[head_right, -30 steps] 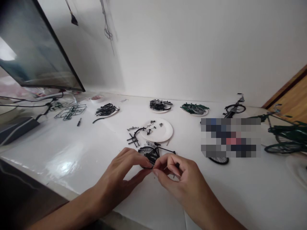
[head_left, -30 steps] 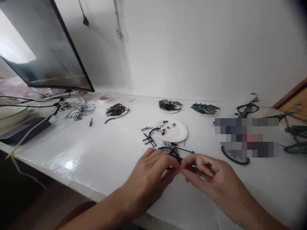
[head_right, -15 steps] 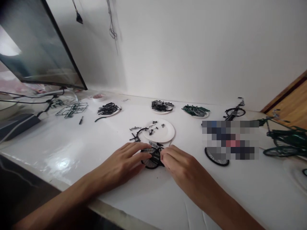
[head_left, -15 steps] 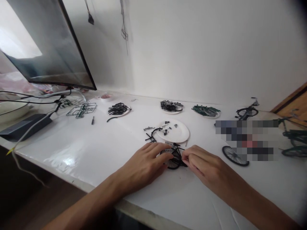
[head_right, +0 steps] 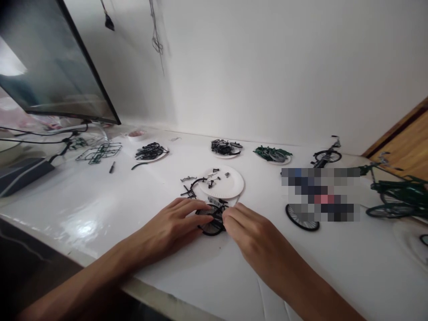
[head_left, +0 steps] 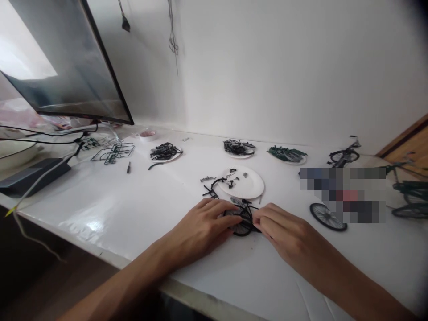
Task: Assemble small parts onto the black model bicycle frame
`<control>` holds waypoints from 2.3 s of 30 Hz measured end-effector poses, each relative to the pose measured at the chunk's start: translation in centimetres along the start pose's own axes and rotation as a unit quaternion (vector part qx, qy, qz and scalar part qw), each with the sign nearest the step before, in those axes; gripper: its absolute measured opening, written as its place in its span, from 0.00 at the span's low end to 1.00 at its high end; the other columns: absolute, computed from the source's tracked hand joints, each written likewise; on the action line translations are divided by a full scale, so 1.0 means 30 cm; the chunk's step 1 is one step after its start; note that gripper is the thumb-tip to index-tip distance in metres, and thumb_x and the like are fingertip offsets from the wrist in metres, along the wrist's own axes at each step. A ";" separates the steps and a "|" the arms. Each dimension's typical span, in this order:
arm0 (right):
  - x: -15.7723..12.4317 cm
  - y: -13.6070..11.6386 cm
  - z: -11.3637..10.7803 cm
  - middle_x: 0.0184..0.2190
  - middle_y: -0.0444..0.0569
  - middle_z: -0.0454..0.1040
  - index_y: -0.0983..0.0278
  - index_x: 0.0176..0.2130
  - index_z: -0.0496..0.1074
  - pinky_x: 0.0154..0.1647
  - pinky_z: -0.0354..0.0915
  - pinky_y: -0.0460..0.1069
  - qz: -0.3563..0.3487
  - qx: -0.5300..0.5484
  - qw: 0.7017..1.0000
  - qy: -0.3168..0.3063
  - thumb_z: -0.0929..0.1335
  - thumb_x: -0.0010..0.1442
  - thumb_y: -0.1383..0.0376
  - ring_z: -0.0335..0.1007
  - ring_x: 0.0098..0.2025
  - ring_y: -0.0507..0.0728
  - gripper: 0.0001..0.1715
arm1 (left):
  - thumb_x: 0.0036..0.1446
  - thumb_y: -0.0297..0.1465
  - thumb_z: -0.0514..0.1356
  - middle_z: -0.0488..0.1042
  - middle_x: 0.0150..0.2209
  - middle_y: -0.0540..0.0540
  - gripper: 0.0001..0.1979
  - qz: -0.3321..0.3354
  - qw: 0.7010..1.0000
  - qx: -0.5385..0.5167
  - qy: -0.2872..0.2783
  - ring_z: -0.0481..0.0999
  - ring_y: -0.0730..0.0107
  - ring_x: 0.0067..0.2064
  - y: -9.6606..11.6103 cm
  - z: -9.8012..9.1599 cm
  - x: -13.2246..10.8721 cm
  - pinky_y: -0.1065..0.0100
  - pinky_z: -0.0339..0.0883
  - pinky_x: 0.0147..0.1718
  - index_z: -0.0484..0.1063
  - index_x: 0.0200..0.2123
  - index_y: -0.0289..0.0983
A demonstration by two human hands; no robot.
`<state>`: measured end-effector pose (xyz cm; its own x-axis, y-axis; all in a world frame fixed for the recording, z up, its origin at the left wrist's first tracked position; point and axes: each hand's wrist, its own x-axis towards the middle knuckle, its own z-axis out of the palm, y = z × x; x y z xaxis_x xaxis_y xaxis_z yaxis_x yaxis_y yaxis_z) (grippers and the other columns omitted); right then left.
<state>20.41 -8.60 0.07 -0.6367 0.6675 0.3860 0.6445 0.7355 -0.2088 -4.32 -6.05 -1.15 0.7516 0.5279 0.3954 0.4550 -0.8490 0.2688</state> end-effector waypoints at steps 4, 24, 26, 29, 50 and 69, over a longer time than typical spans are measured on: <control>0.012 -0.022 -0.010 0.34 0.51 0.75 0.62 0.37 0.74 0.38 0.72 0.53 -0.018 -0.012 1.000 0.006 0.59 0.68 0.75 0.72 0.38 0.58 0.18 | 0.69 0.27 0.55 0.72 0.56 0.41 0.14 0.003 1.000 -0.001 0.004 0.74 0.62 0.54 0.001 0.000 0.001 0.56 0.68 0.54 0.70 0.56 0.38; -0.048 0.020 0.041 0.43 0.50 0.74 0.59 0.27 0.55 0.43 0.70 0.51 0.105 0.079 0.991 0.033 0.67 0.66 0.68 0.74 0.45 0.57 0.19 | 0.71 0.26 0.51 0.73 0.50 0.39 0.12 0.058 0.995 0.073 -0.017 0.73 0.61 0.47 0.013 0.008 -0.019 0.57 0.69 0.49 0.71 0.52 0.35; -0.047 0.020 0.041 0.44 0.49 0.74 0.59 0.27 0.51 0.43 0.69 0.51 0.108 0.086 0.990 0.032 0.66 0.66 0.68 0.74 0.46 0.57 0.21 | 0.72 0.26 0.50 0.73 0.51 0.40 0.12 0.054 0.995 0.076 -0.023 0.72 0.60 0.48 0.012 0.009 -0.022 0.56 0.68 0.50 0.72 0.51 0.35; -0.046 0.020 0.045 0.43 0.48 0.74 0.59 0.28 0.51 0.43 0.68 0.50 0.113 0.084 0.990 0.029 0.66 0.66 0.68 0.73 0.45 0.56 0.21 | 0.72 0.26 0.49 0.73 0.51 0.41 0.12 0.044 0.995 0.080 -0.028 0.72 0.60 0.50 0.013 0.011 -0.024 0.55 0.66 0.52 0.72 0.50 0.34; -0.048 0.033 0.061 0.43 0.46 0.73 0.59 0.28 0.47 0.39 0.65 0.47 0.124 0.116 0.985 0.022 0.66 0.65 0.71 0.71 0.40 0.51 0.23 | 0.73 0.27 0.48 0.66 0.61 0.39 0.14 0.067 0.990 0.119 -0.023 0.65 0.59 0.60 0.052 0.009 0.021 0.60 0.65 0.57 0.66 0.57 0.31; -0.046 0.026 0.056 0.44 0.45 0.73 0.60 0.28 0.55 0.39 0.66 0.46 0.117 0.125 0.985 0.022 0.67 0.65 0.73 0.72 0.40 0.51 0.19 | 0.69 0.33 0.56 0.74 0.52 0.46 0.11 -0.061 0.984 0.161 0.044 0.71 0.59 0.45 0.085 0.096 0.047 0.51 0.62 0.52 0.70 0.52 0.40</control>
<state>21.08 -8.75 -2.15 -0.4605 0.8202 0.3394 0.6428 0.5718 -0.5097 -0.73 -7.54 -2.43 0.6435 0.6149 0.4559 0.6785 -0.7339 0.0322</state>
